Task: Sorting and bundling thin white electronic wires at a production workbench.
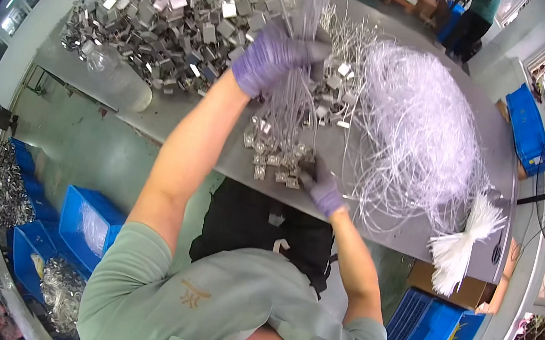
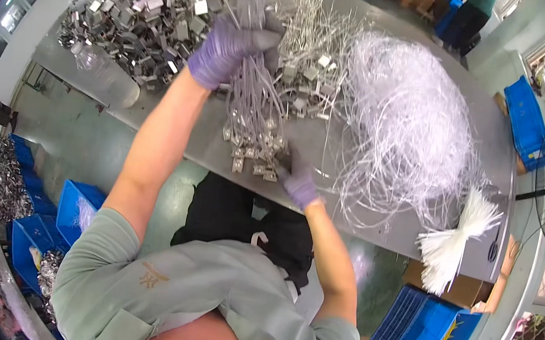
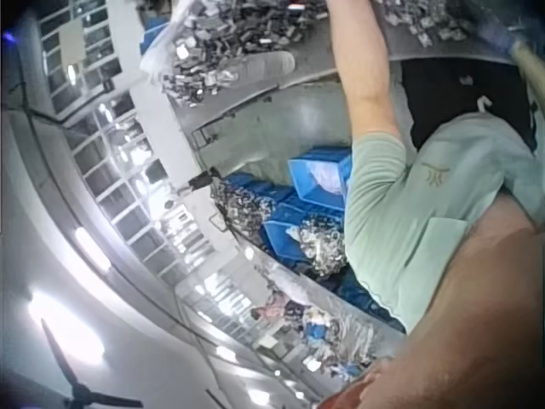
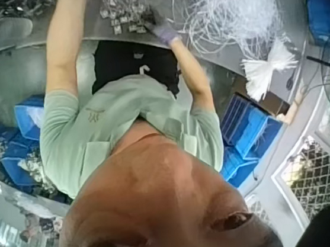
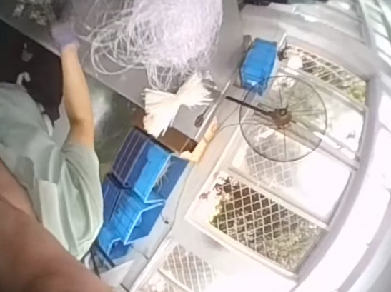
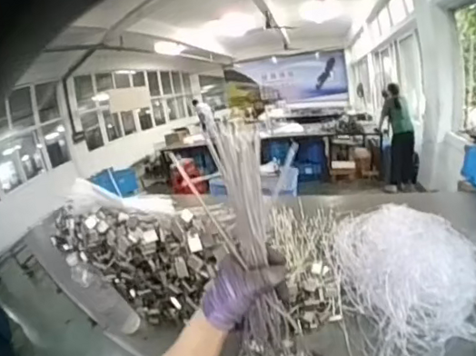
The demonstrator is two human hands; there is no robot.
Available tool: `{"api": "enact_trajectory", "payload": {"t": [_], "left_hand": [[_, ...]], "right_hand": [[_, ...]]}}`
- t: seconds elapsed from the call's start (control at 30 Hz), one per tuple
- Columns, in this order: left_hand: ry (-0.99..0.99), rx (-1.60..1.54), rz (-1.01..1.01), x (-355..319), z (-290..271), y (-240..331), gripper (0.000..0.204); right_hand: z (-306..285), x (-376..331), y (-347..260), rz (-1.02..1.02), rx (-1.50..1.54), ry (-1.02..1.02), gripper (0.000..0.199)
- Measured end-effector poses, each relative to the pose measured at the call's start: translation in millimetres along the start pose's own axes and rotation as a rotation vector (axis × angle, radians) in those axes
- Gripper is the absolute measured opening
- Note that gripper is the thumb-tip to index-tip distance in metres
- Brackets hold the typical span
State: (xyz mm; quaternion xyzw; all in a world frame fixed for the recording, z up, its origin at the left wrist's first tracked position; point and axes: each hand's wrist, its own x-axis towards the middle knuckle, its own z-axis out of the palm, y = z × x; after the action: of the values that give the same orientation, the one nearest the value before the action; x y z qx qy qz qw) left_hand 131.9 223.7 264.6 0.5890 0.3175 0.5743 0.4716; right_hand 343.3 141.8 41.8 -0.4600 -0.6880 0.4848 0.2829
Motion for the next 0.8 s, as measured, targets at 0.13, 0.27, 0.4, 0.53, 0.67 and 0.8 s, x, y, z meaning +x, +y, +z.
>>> {"api": "enact_trajectory", "payload": {"t": [0.13, 0.27, 0.4, 0.53, 0.67, 0.8], "left_hand": [[0.079, -0.032, -0.065, -11, 1, 1, 0.021], [0.165, -0.001, -0.099, -10, 5, -4, 0.021], [0.239, 0.123, -0.039, -6, 8, -21, 0.024], [0.260, 0.558, 0.348, -1, -54, -49, 0.025], [0.101, -0.084, 0.048, 6, -13, -27, 0.014], [0.060, -0.159, -0.009, 6, -4, -28, 0.016]], "right_hand": [[-3, -21, 9, -0.018, 0.222, 0.075, 0.061], [-47, -57, 25, 0.063, 0.193, 0.220, 0.060], [-101, -107, 50, 0.245, 0.253, 0.616, 0.046], [-158, -135, 67, 0.302, 0.193, 0.828, 0.036], [-189, -197, 94, 0.413, 0.300, 1.132, 0.033], [-206, -254, 116, 0.544, 0.345, 1.348, 0.026]]}}
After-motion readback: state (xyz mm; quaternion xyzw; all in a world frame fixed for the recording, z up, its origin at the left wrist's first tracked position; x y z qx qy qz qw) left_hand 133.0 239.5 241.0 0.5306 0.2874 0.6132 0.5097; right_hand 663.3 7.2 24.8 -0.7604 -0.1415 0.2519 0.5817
